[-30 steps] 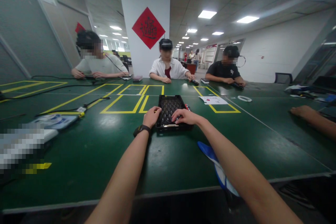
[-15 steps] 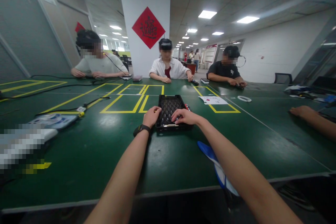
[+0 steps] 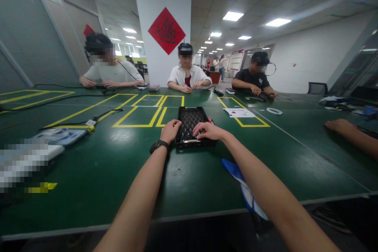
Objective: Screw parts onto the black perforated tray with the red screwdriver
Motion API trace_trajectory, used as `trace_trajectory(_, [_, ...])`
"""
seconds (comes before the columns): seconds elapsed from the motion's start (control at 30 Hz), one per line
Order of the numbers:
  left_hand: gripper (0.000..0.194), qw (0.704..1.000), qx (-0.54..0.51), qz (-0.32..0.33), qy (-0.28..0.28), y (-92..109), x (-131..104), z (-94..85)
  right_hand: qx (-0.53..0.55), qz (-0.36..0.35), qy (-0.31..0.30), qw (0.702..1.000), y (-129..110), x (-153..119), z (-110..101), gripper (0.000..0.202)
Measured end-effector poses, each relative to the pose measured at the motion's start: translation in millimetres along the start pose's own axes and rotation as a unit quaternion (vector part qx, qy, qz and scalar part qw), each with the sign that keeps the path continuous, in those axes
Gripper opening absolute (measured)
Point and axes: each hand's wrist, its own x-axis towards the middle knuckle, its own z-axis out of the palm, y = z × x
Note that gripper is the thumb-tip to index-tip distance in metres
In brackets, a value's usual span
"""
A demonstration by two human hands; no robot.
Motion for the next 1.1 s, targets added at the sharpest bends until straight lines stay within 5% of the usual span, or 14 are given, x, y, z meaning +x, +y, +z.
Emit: trace_trajectory(1.1, [0.035,1.000,0.007,0.000,0.000,1.1,-0.8,-0.7,-0.008,0.004,-0.003,1.000,-0.3,0.6,-0.8,0.021])
